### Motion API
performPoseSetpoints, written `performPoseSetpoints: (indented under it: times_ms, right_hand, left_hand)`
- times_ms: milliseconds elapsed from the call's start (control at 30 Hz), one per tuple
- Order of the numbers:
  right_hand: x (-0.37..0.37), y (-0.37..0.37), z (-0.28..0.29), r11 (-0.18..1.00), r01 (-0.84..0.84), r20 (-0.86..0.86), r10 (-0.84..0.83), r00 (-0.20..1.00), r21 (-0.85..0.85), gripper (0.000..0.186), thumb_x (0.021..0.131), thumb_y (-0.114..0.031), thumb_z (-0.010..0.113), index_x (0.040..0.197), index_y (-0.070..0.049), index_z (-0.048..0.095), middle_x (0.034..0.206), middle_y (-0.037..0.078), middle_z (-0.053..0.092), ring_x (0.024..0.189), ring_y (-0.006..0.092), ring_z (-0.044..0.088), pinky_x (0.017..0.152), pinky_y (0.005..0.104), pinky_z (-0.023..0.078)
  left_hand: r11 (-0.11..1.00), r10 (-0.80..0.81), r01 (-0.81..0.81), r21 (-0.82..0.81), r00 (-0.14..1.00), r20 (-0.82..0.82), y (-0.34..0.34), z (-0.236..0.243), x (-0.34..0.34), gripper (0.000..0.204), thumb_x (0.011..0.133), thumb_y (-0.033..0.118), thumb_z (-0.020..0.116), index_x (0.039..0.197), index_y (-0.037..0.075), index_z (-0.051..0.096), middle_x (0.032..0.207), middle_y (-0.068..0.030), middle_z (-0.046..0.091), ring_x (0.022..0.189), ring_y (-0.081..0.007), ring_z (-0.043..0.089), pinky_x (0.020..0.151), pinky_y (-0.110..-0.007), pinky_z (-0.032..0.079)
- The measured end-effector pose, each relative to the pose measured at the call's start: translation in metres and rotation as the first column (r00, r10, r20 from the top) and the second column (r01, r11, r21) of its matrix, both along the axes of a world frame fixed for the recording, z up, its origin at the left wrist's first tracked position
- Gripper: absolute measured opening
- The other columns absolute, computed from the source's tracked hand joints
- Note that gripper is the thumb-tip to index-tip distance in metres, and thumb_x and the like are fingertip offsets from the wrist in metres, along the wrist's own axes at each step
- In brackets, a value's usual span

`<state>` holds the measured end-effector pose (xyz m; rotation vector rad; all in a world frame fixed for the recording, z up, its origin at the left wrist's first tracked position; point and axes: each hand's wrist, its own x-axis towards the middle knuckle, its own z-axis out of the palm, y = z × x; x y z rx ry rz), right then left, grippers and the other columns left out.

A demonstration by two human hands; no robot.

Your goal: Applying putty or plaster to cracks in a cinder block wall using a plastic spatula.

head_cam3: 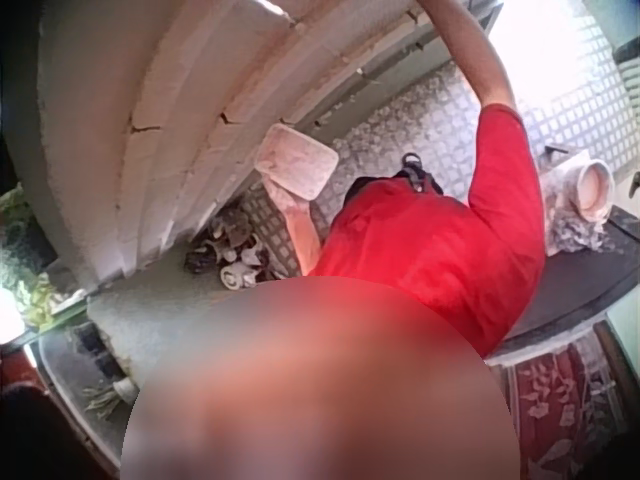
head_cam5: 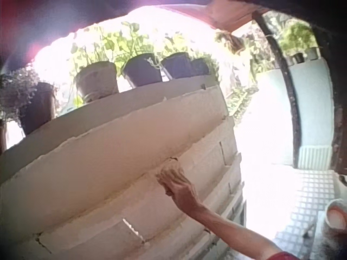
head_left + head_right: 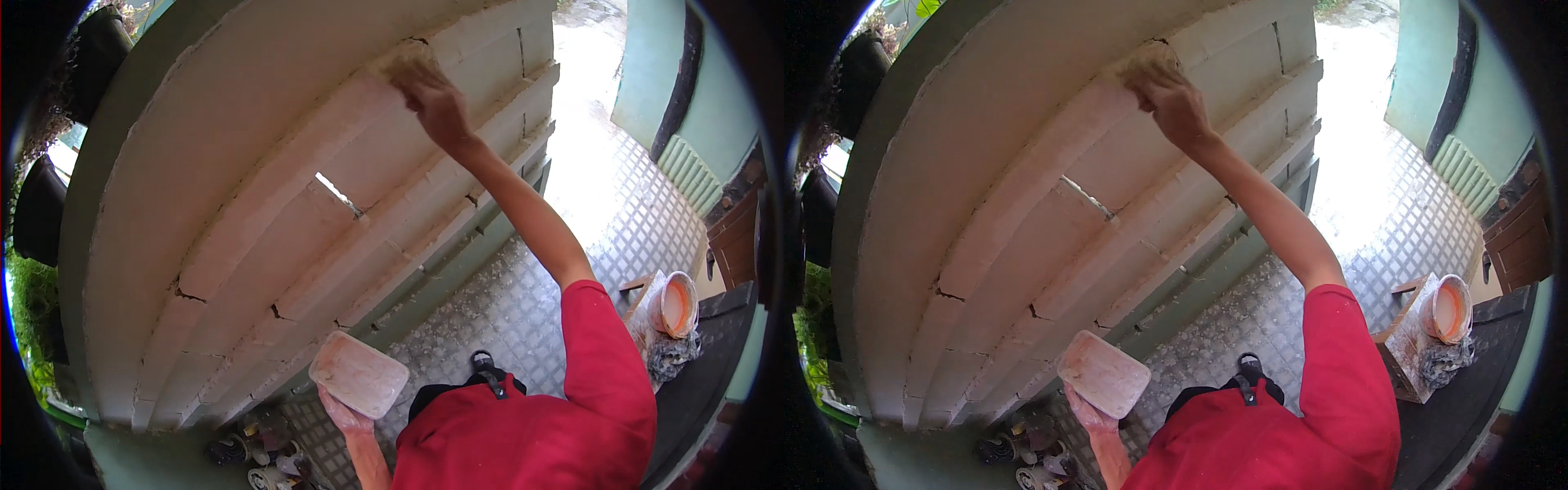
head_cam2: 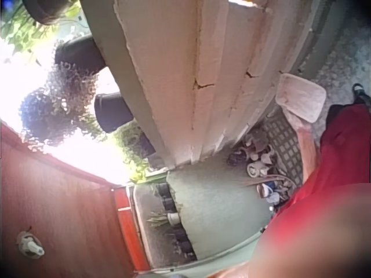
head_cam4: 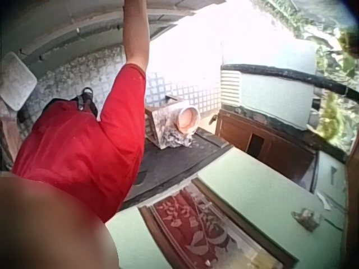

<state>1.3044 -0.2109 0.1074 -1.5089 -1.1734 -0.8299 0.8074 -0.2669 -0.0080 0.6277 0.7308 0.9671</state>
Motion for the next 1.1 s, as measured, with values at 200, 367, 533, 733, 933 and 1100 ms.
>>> performPoseSetpoints:
  times_ms: [200,367,533,733,933,1100]
  right_hand:
    - [-0.017,0.005,-0.047,0.997,0.062,0.075,-0.066,0.995,0.044,0.047,0.077,0.004,0.068,0.122,-0.011,0.065,0.129,0.011,0.060,0.122,0.0326,0.055,0.103,0.0395,0.047]
    - [-0.012,-0.008,-0.016,0.992,0.073,0.089,-0.083,0.993,0.101,0.044,0.078,-0.004,0.068,0.121,-0.010,0.062,0.127,0.012,0.061,0.122,0.0333,0.055,0.100,0.0412,0.049]
    - [-0.024,0.020,-0.017,0.978,0.181,-0.028,-0.179,0.983,0.106,0.045,0.083,0.000,0.064,0.126,-0.014,0.063,0.130,0.013,0.058,0.123,0.0312,0.055,0.094,0.0404,0.051]
    - [-0.025,-0.011,-0.027,1.000,0.002,-0.445,-0.005,0.896,-0.007,0.038,0.084,-0.003,0.064,0.119,-0.016,0.068,0.106,0.016,0.068,0.102,0.0293,0.067,0.084,0.0349,0.054]
    - [0.001,-0.014,0.021,0.986,0.164,-0.433,-0.150,0.889,-0.004,0.038,0.082,-0.010,0.055,0.118,-0.012,0.067,0.083,0.024,0.065,0.078,0.0423,0.063,0.073,0.0446,0.051]
    - [-0.005,0.004,0.013,0.976,0.211,-0.445,-0.211,0.870,-0.050,0.026,0.087,-0.017,0.059,0.109,-0.008,0.069,0.088,0.025,0.064,0.084,0.0411,0.064,0.075,0.0413,0.051]
  left_hand:
    - [0.998,0.055,-0.055,-0.026,0.998,0.005,-0.004,0.006,-0.005,0.062,0.096,0.049,0.043,0.146,0.013,0.036,0.145,-0.0098,0.043,0.129,-0.0324,0.047,0.105,-0.051,0.043]
    - [1.000,0.010,-0.010,-0.011,1.000,0.025,-0.001,0.005,-0.005,0.060,0.097,0.048,0.043,0.145,0.013,0.038,0.144,-0.0096,0.045,0.128,-0.0327,0.048,0.104,-0.052,0.044]
    - [0.999,0.019,-0.018,-0.046,1.000,0.016,0.003,0.006,-0.003,0.059,0.097,0.048,0.043,0.144,0.013,0.039,0.143,-0.0087,0.046,0.127,-0.0327,0.049,0.102,-0.053,0.045]
    - [0.999,0.019,-0.017,-0.044,0.999,0.050,0.005,0.010,0.000,0.059,0.096,0.047,0.045,0.144,0.013,0.040,0.142,-0.0082,0.047,0.126,-0.0312,0.050,0.102,-0.052,0.046]
    - [0.997,0.015,-0.009,-0.071,0.997,0.079,0.015,0.002,-0.015,0.059,0.096,0.047,0.047,0.144,0.014,0.040,0.142,-0.0069,0.048,0.127,-0.0304,0.049,0.103,-0.051,0.044]
    - [0.996,0.013,-0.005,-0.091,0.996,0.090,0.025,-0.003,-0.032,0.060,0.095,0.047,0.049,0.144,0.013,0.040,0.142,-0.0077,0.047,0.128,-0.0304,0.048,0.105,-0.051,0.043]
